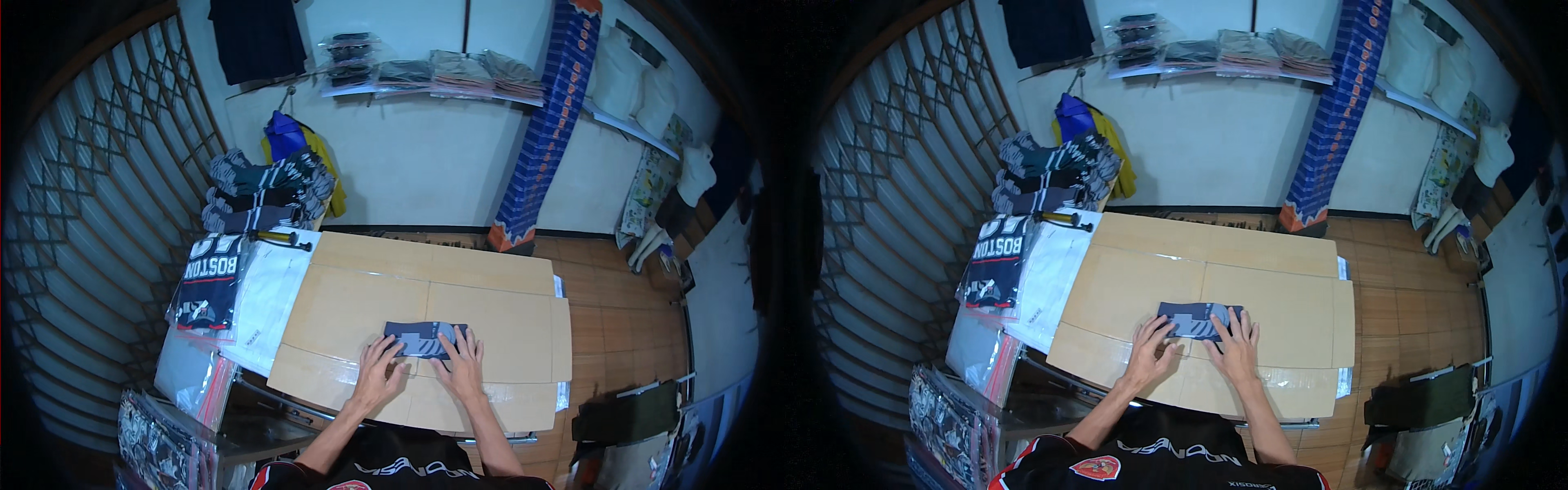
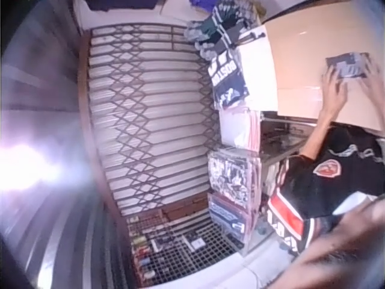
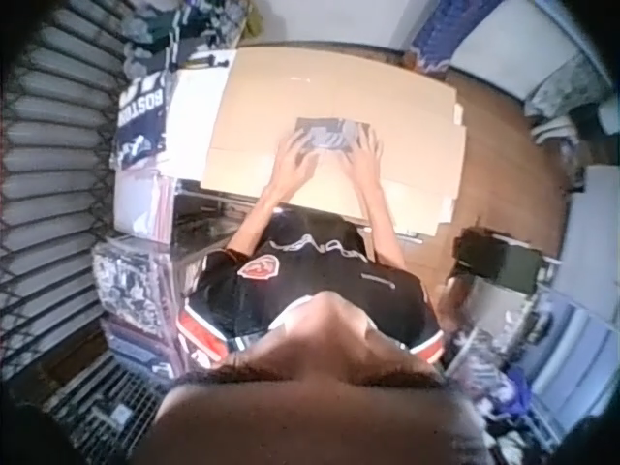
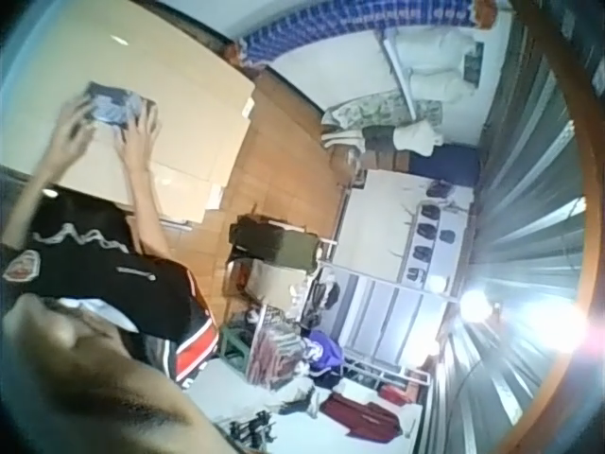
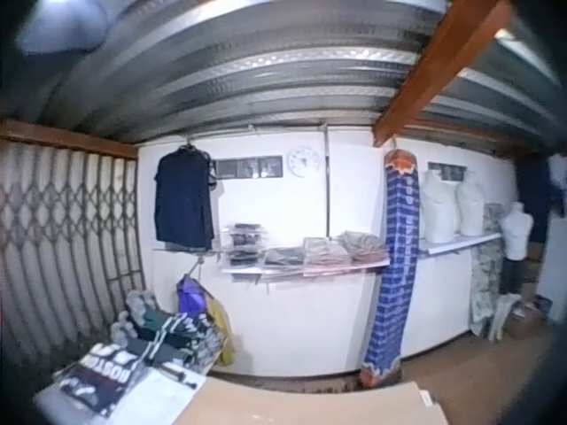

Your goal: Fold and pack pairs of athletic socks into clear plastic retail bags.

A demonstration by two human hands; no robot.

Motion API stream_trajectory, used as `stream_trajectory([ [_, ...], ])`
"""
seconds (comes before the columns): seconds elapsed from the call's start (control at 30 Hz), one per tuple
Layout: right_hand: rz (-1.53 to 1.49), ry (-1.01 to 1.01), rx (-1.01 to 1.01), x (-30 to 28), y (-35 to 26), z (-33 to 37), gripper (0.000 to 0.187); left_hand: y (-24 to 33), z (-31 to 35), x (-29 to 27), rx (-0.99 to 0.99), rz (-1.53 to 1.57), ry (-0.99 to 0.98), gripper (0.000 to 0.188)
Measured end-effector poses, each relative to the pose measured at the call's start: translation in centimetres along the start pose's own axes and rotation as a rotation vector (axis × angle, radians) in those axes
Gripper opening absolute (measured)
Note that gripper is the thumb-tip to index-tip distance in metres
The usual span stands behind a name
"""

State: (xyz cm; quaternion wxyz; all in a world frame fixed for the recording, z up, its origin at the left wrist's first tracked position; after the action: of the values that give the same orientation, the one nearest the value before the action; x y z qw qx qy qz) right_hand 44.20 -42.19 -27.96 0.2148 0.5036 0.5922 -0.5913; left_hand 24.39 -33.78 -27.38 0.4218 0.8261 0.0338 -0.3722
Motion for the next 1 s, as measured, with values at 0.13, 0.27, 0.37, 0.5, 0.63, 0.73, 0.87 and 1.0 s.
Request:
stream_trajectory([
  [0.13,-0.004,0.025,-0.016,0.7,0.2,-0.1,0.061,-0.1,1.9,-3.9,-0.063,0.070,0.221,0.040],
  [0.27,-0.020,0.025,-0.027,1.3,-1.0,-0.8,0.062,-1.8,4.9,-9.1,-0.191,-0.020,0.434,0.030],
  [0.37,0.015,-0.007,0.030,1.6,-2.2,-1.2,0.068,-3.8,8.2,-13.4,-0.280,-0.113,0.597,0.029],
  [0.5,0.056,-0.001,0.099,1.0,-5.7,-1.8,0.080,-6.4,13.3,-17.7,-0.409,-0.196,0.732,0.027],
  [0.63,-0.005,-0.013,0.026,1.9,-9.6,-3.4,0.078,-7.8,18.4,-19.8,-0.563,-0.205,0.778,0.025],
  [0.73,-0.043,-0.033,-0.083,3.8,-13.0,-4.1,0.075,-8.4,22.0,-19.5,-0.601,-0.231,0.804,0.025],
  [0.87,-0.068,-0.173,-0.268,8.0,-18.1,-3.0,0.067,-8.4,26.7,-17.8,-0.784,-0.125,0.751,0.026],
  [1.0,-0.151,-0.362,-0.431,13.5,-21.8,-0.7,0.064,-9.6,32.5,-15.8,-0.933,0.013,0.797,0.027],
])
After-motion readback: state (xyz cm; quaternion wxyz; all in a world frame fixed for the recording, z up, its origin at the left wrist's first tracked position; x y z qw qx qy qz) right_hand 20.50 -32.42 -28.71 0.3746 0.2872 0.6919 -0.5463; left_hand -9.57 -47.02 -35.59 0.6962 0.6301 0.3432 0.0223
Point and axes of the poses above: each hand's wrist, its own z-axis away from the middle knuckle, its own x-axis out of the palm, y = z × x, the point moved 5 cm from there along -z, towards the middle knuckle, and after that the axes turned 3 degrees about x, right-handed, at the moved point
